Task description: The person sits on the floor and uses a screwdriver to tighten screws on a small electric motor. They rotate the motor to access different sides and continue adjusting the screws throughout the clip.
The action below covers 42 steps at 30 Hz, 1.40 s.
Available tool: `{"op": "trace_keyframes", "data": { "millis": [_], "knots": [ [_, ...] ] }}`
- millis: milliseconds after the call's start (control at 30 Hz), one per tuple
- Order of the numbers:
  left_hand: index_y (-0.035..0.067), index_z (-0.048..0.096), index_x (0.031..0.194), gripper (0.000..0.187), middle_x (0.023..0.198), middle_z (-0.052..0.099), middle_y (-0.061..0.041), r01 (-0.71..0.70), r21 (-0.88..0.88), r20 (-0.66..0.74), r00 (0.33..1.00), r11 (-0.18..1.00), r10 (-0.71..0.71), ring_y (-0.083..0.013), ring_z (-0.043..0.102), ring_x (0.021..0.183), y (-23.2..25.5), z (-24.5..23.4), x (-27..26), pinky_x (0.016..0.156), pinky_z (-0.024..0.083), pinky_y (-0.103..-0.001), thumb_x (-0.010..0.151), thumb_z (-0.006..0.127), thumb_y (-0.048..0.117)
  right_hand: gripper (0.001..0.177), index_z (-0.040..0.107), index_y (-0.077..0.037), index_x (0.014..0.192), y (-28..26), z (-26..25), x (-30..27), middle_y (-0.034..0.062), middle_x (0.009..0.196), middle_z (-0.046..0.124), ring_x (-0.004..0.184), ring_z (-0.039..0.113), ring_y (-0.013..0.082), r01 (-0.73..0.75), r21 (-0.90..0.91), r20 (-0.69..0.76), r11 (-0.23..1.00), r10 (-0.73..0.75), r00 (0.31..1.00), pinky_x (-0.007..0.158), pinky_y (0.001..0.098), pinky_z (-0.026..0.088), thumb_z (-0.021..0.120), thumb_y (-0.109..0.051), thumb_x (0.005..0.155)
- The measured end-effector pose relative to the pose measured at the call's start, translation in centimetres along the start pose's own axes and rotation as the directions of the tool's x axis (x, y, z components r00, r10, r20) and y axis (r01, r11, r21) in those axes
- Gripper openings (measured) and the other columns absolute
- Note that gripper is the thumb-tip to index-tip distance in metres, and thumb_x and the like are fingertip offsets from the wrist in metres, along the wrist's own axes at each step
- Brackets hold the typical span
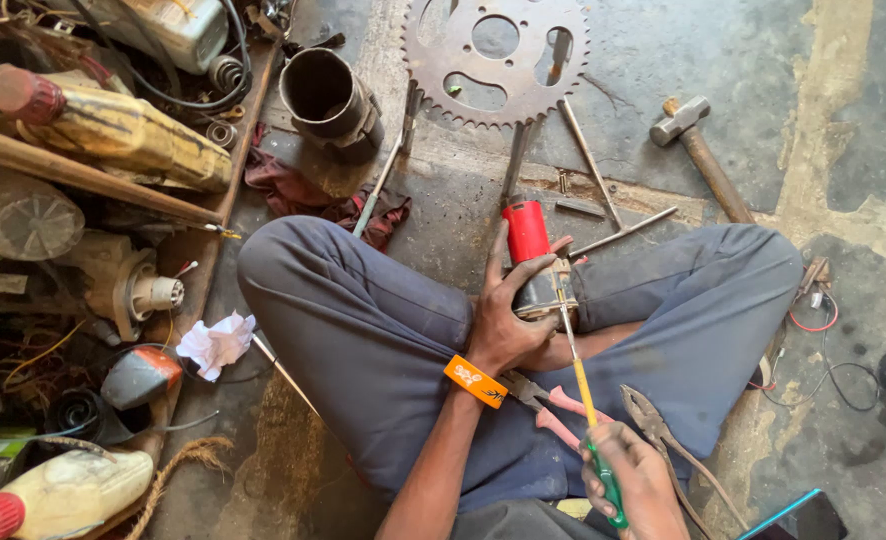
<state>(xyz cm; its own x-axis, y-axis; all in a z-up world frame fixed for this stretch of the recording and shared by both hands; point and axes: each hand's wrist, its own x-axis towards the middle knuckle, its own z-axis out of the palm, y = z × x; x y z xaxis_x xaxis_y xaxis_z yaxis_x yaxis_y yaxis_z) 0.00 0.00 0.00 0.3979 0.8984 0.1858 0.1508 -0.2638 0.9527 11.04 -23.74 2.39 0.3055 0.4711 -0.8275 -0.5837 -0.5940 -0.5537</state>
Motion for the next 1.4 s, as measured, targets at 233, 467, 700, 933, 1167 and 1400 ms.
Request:
{"op": "trace_keyframes", "data": {
  "millis": [233,467,700,933,1167,1400],
  "knots": [
    [0.015,0.067,0.129,0.066,0.168,0.028,-0.027,0.032,-0.008,0.000,0.999,0.999,-0.032,-0.0458,0.043,0.150,-0.3,0.1,-0.2,0.118,0.046,-0.046,0.066,0.087,0.016,0.038,0.065,0.008,0.109,0.6,0.8,-0.6,0.0081,0.079,0.061,0.052,0.052,0.0132,-0.012,0.044,-0.023,0.999,0.013,1.000,0.040,0.0273,0.038,0.059,-0.028,0.096],
    [0.014,0.067,0.130,0.066,0.168,0.026,-0.029,-0.007,-0.022,0.008,1.000,1.000,0.007,-0.0470,0.039,0.154,-0.1,0.0,-0.4,0.122,0.043,-0.047,0.066,0.084,0.012,0.031,0.063,0.004,0.123,-0.1,1.1,-1.3,0.0073,0.071,0.052,0.052,0.046,0.0117,0.111,-0.026,0.063,0.993,-0.109,0.992,0.040,0.0251,0.031,0.070,-0.010,0.097],
    [0.014,0.067,0.131,0.065,0.168,0.026,-0.029,0.000,-0.035,-0.003,1.000,0.999,0.000,-0.0472,0.039,0.153,-0.4,0.2,-0.1,0.122,0.044,-0.047,0.067,0.083,0.011,0.045,0.066,0.010,0.110,-0.1,1.7,-1.6,0.0068,0.076,0.063,0.054,0.052,0.0115,-0.004,0.060,-0.073,0.998,0.008,0.997,0.040,0.0258,0.036,0.055,-0.030,0.094],
    [0.014,0.067,0.130,0.066,0.168,0.026,-0.028,-0.006,-0.018,-0.009,1.000,1.000,0.006,-0.0471,0.040,0.152,-0.3,0.2,0.0,0.122,0.043,-0.047,0.066,0.082,0.010,0.029,0.060,0.007,0.115,-0.5,1.5,-1.4,0.0062,0.077,0.053,0.057,0.048,0.0110,0.091,0.012,-0.085,0.996,-0.089,0.992,0.041,0.0256,0.032,0.067,-0.012,0.094],
    [0.015,0.066,0.129,0.066,0.168,0.026,-0.028,-0.004,-0.012,-0.013,1.000,1.000,0.004,-0.0466,0.042,0.151,-0.4,0.1,-0.2,0.120,0.046,-0.047,0.067,0.086,0.012,0.046,0.069,0.007,0.104,-0.3,0.4,-1.7,0.0051,0.072,0.053,0.043,0.040,0.0100,-0.027,0.066,-0.058,0.997,0.031,0.998,0.036,0.0249,0.027,0.051,-0.035,0.098],
    [0.017,0.068,0.128,0.067,0.168,0.026,-0.029,0.010,0.051,-0.063,0.998,0.999,-0.006,-0.0470,0.046,0.148,0.1,0.2,-0.2,0.114,0.051,-0.047,0.065,0.089,0.018,0.025,0.063,0.008,0.104,-0.3,-0.1,-1.2,0.0055,0.070,0.056,0.045,0.042,0.0100,0.243,-0.235,-0.101,0.941,-0.272,0.957,0.037,0.0267,0.029,0.069,-0.014,0.094]
  ]
}}
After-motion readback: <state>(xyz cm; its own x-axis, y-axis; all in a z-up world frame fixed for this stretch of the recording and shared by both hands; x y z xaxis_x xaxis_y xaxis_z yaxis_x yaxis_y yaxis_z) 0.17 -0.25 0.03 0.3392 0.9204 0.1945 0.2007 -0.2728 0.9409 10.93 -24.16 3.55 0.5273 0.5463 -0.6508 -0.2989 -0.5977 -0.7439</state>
